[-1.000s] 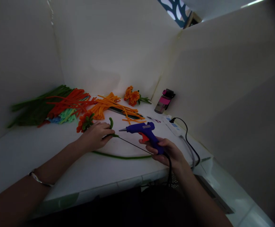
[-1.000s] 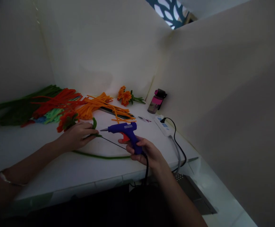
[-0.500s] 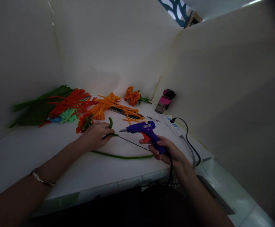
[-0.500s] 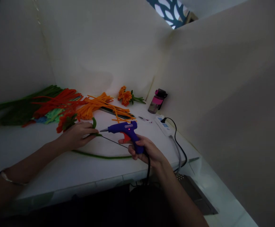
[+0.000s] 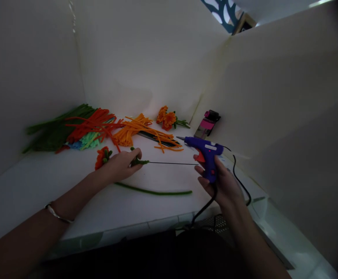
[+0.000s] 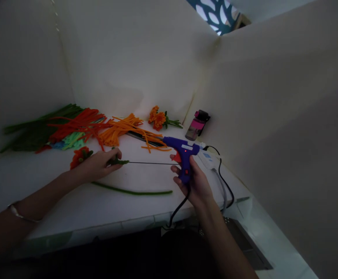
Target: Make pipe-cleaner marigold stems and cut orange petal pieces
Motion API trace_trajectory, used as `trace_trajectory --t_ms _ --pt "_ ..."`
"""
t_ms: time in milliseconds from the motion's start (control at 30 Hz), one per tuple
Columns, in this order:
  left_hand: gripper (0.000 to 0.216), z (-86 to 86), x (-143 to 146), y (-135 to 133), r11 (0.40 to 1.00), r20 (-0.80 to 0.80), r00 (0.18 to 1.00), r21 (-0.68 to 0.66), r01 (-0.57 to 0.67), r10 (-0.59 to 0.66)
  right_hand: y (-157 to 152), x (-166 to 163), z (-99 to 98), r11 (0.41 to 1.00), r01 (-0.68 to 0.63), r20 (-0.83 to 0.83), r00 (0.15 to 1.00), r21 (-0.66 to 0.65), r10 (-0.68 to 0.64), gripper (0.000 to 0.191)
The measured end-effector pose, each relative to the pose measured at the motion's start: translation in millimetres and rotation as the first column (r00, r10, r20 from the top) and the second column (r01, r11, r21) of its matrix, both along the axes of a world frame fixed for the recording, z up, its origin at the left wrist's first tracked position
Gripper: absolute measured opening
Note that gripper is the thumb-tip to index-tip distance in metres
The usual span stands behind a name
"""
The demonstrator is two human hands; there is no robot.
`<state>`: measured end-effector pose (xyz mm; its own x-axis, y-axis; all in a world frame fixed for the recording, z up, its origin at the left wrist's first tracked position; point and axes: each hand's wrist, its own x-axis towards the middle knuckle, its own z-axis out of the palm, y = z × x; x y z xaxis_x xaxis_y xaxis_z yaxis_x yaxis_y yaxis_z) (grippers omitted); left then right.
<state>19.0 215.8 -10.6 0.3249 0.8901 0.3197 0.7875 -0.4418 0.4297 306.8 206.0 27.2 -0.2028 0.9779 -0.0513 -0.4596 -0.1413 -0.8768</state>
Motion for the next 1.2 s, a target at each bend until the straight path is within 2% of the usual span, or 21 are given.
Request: trace_trajectory --t_ms 100,200,300,433,500,633,800,1000,1200 --pt "0.013 5.1 1 1 0.999 0.118 0.993 -0.043 0.004 0.001 -9 -7 1.8 0.989 0.022 -0.033 0.999 0.145 -0.017 0.032" --pt "0.019 15.1 1 1 0.986 0.273 0.961 -0.168 -0.009 0.055 -19 -15 -3.1 0.985 -0.071 -0.024 0.997 0.156 0.075 0.047" --pt "0.02 27.8 1 -3 0.957 0.425 0.897 -0.289 0.006 0.123 -30 -22 -9.8 0.965 -0.168 0.052 0.986 0.204 0.16 0.045" --pt "0.018 42.1 9 -14 0.939 0.577 0.805 -0.335 0.078 0.139 -44 -28 -14.6 0.876 -0.357 0.268 0.923 0.324 0.277 0.047" --pt "0.017 45.8 14 -21 0.924 0.613 0.777 -0.364 0.121 0.14 -49 -31 -16.4 0.837 -0.411 0.341 0.894 0.361 0.292 0.048" --pt "0.016 46.7 20 -31 0.911 0.658 0.744 -0.369 0.184 0.116 -53 -32 -22.2 0.804 -0.395 0.419 0.885 0.444 0.204 0.043" --pt "0.016 46.1 23 -36 0.91 0.684 0.727 -0.338 0.239 0.063 -54 -30 -25.8 0.773 -0.387 0.602 0.799 0.502 0.009 0.039" --pt "0.016 49.2 25 -40 0.916 0.675 0.737 -0.315 0.25 0.031 -55 -34 -25.0 0.73 -0.351 0.648 0.744 0.586 -0.163 0.034" --pt "0.015 49.3 27 -42 0.926 0.691 0.723 -0.29 0.242 0.027 -56 -35 -24.0 0.729 -0.329 0.663 0.715 0.6 -0.223 0.031"
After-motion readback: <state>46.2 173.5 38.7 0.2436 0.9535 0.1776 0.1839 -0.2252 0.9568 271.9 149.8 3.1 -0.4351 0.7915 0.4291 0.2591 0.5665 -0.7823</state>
